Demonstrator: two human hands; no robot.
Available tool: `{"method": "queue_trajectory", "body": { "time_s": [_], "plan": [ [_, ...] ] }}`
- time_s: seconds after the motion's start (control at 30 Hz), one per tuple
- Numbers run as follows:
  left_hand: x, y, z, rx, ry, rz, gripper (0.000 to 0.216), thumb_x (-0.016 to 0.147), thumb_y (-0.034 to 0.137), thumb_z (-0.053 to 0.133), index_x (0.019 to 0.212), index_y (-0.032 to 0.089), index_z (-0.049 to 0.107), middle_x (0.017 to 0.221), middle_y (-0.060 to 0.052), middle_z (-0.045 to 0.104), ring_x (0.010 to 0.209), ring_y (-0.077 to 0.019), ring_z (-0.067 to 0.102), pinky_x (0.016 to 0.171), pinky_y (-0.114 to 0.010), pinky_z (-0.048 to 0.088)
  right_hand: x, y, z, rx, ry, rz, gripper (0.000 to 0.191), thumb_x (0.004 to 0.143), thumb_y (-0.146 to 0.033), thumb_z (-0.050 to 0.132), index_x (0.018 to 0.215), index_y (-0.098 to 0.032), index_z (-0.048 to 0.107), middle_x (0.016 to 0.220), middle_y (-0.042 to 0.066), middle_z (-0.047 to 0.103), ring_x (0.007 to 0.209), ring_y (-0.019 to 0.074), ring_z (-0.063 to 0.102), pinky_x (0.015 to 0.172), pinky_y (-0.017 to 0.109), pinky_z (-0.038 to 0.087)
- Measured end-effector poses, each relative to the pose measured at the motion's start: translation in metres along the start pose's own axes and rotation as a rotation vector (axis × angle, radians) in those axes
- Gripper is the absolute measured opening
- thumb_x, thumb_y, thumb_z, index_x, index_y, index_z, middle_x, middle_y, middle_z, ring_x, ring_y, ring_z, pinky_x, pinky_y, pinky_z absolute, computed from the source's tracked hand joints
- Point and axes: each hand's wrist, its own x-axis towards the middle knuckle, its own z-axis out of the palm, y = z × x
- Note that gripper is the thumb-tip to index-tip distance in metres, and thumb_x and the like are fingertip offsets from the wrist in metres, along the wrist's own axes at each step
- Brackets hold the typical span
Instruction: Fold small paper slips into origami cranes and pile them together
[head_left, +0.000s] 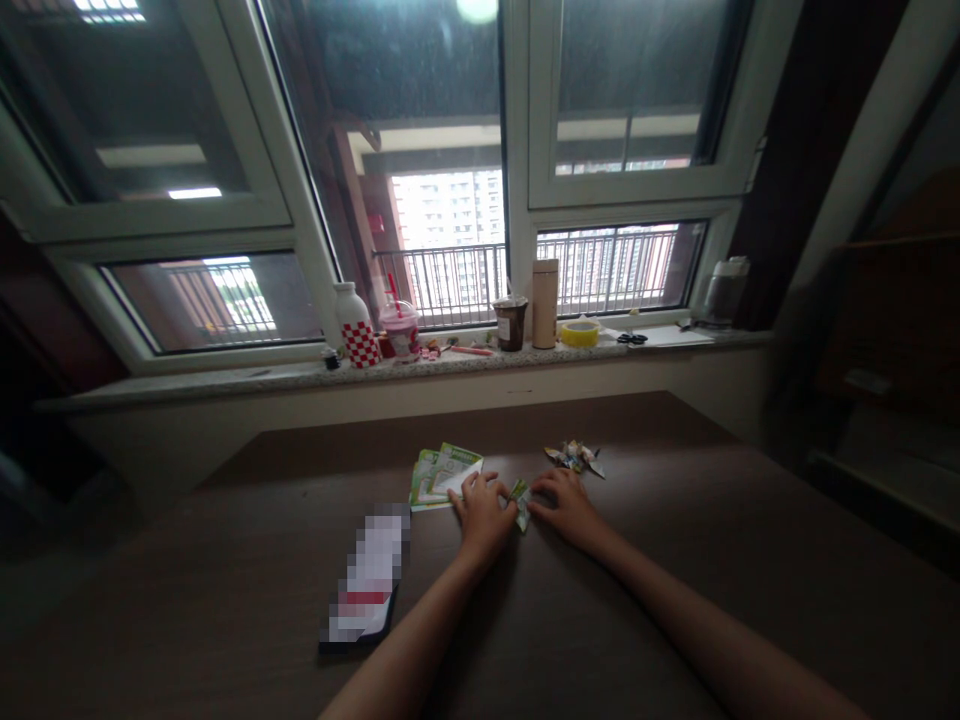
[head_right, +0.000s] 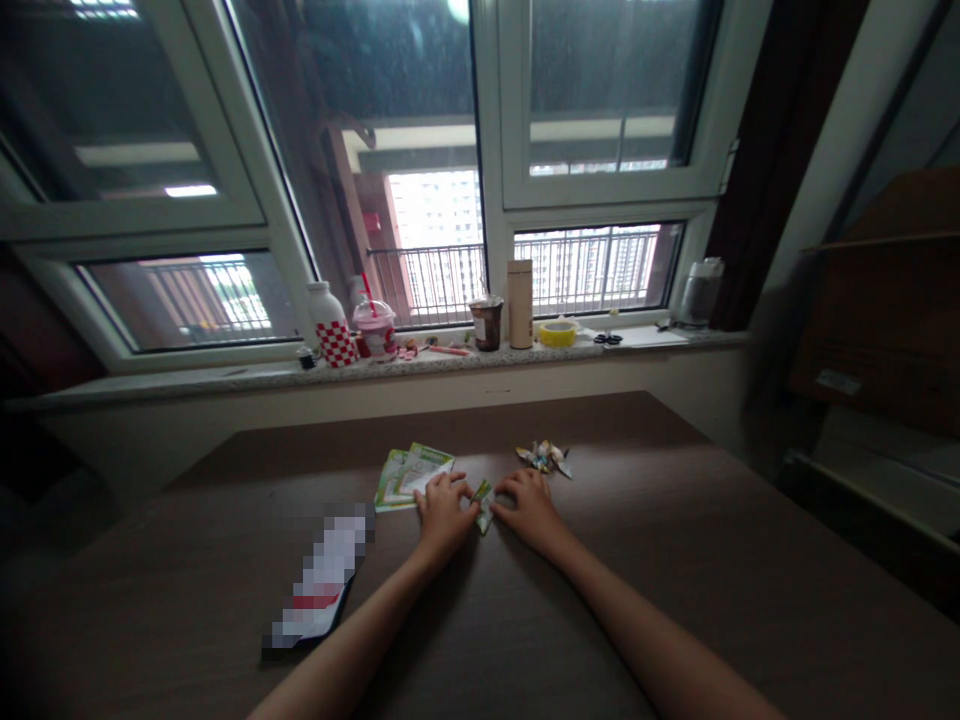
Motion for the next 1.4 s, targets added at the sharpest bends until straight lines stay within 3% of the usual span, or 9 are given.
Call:
{"method": "queue_trajectory", "body": {
  "time_s": [0.43, 0.73, 1.4],
  "plan": [
    [-0.001, 0.000, -0.001, -0.014, 0.006, 0.009, 0.009, 0.080, 0.030, 0.063, 0.083, 0.024, 0.068, 0.137, -0.003, 0.056, 0.140, -0.0301, 0.031, 0.115, -0.065, 0.008, 0.000, -0.005, 0.003, -0.034, 0.003, 0.007, 0.016, 0.079, -0.031, 0.069, 0.092, -0.022, 0.070, 0.105, 0.006, 0.063, 0.110, 0.0252, 0.048, 0.099, 0.040, 0.036],
    [-0.004, -0.004, -0.005, 0.022, -0.110, 0.041, 0.039, 0.072, 0.050, 0.068, 0.106, 0.030, 0.067, 0.146, -0.004, 0.046, 0.145, -0.0340, 0.019, 0.114, -0.068, 0.002, 0.003, -0.002, 0.002, 0.017, 0.010, 0.065, 0.013, 0.077, -0.027, 0.070, 0.088, -0.021, 0.068, 0.102, 0.006, 0.064, 0.109, 0.0255, 0.049, 0.098, 0.038, 0.037],
    [-0.003, -0.003, -0.005, 0.000, -0.115, 0.031, 0.041, 0.069, 0.049, 0.071, 0.105, 0.030, 0.068, 0.144, -0.005, 0.048, 0.145, -0.0334, 0.020, 0.114, -0.068, 0.000, 0.008, 0.010, 0.005, 0.133, 0.051, 0.085, 0.008, 0.076, -0.027, 0.071, 0.082, -0.023, 0.075, 0.096, 0.006, 0.068, 0.105, 0.0250, 0.053, 0.097, 0.037, 0.037]
  ]
}}
